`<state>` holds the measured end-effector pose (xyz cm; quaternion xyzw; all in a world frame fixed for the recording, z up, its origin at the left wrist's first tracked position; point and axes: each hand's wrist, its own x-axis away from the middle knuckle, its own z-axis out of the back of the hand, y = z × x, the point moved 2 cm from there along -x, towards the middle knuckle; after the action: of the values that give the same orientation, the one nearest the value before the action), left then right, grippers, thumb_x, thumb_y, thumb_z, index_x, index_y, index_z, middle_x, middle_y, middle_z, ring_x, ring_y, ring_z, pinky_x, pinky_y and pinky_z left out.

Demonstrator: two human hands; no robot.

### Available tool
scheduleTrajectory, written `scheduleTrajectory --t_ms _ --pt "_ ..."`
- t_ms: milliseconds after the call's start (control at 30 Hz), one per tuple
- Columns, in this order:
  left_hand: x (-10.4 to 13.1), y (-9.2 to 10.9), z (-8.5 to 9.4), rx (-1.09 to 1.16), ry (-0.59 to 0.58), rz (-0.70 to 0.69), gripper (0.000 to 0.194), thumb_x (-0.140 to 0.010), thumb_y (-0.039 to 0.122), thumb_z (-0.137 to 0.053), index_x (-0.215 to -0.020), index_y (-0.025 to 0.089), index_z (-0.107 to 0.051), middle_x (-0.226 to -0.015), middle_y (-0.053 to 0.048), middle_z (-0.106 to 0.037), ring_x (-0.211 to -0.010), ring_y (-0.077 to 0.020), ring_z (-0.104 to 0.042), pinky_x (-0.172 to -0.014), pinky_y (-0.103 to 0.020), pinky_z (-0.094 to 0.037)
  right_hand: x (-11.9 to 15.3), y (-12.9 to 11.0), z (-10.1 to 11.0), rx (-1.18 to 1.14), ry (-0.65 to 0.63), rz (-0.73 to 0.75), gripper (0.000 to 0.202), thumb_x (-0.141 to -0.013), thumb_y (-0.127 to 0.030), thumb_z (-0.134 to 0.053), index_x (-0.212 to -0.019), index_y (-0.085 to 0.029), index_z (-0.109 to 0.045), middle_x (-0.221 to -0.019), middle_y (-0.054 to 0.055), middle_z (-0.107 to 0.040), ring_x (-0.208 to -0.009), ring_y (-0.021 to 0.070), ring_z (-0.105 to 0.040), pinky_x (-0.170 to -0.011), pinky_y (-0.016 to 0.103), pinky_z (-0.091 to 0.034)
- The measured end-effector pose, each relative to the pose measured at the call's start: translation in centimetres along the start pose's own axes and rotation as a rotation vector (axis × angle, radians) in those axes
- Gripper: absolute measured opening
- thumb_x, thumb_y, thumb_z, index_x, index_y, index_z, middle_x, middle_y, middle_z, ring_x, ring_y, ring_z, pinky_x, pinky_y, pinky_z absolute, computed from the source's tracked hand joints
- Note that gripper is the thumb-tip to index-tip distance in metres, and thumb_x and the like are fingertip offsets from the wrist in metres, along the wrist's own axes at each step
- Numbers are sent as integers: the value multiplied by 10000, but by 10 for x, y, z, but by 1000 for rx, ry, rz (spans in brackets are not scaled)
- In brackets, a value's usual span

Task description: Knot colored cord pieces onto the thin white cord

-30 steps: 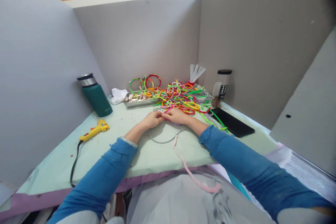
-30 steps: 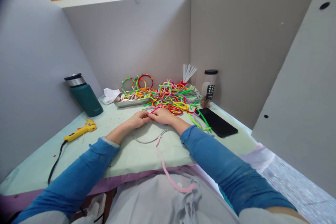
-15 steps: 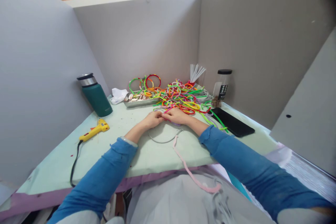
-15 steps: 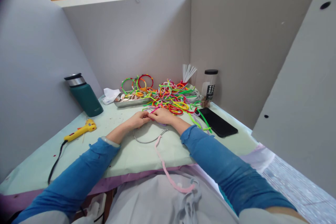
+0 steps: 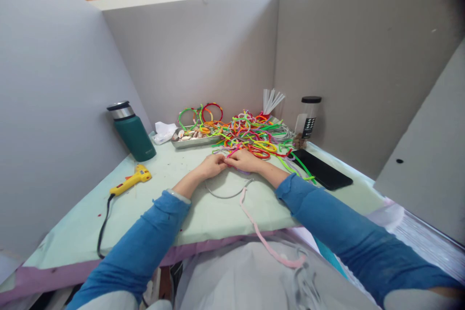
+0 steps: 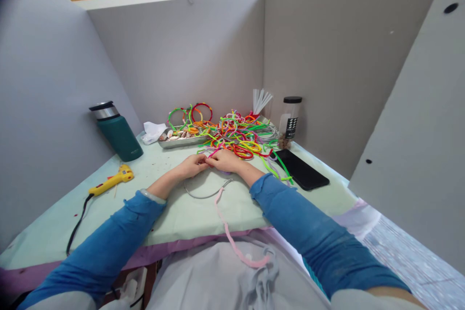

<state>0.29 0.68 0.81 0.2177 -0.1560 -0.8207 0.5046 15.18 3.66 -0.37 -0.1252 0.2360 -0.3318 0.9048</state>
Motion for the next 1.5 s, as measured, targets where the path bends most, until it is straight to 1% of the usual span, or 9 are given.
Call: scheduleTrajectory --t_ms 200,433,667,1033,1200,1500 --pt "0 1 1 -28 -11 15 206 -733 294 -496 -801 140 -616 -631 -9 -585 -613 -135 -506 -563 -230 -391 0 0 -1 -2 8 10 439 -862 -403 -380 -606 -113 -588 -544 -6 -500 -506 63 -365 -497 220 -199" --pt "-4 -5 -2 -62 -15 0 188 -730 276 -497 -798 141 -609 -726 -26 -622 -654 -138 -527 -590 -232 -403 1 -1 0 -7 14 6 424 -859 -391 -394 -608 -114 -593 -540 -8 -488 -499 62 -361 -488 220 -190" --pt "-1 0 0 -98 -9 -21 184 -729 253 -487 -802 140 -613 -730 -25 -627 -663 -136 -525 -600 -228 -407 1 -2 1 -3 7 -3 412 -856 -380 -400 -614 -112 -598 -543 -7 -496 -499 62 -360 -492 220 -198" --pt "-2 -3 -1 -105 -12 -22 203 -743 287 -483 -805 139 -606 -729 -28 -624 -660 -139 -524 -598 -232 -403 1 -2 1 11 7 -23 432 -853 -409 -402 -632 -111 -621 -551 0 -518 -503 69 -366 -486 220 -193" --pt "-2 -2 -1 -129 -13 -47 194 -747 284 -477 -807 146 -600 -751 -34 -630 -677 -145 -531 -607 -234 -400 2 -3 1 22 6 -27 425 -856 -403 -402 -644 -115 -631 -558 3 -533 -509 70 -367 -495 222 -203" --pt "-4 -7 -3 -173 3 -75 222 -766 338 -473 -817 159 -594 -748 -33 -627 -674 -147 -534 -604 -235 -394 2 -5 2 30 13 -28 409 -855 -394 -415 -676 -112 -652 -590 13 -567 -519 73 -378 -500 219 -208"
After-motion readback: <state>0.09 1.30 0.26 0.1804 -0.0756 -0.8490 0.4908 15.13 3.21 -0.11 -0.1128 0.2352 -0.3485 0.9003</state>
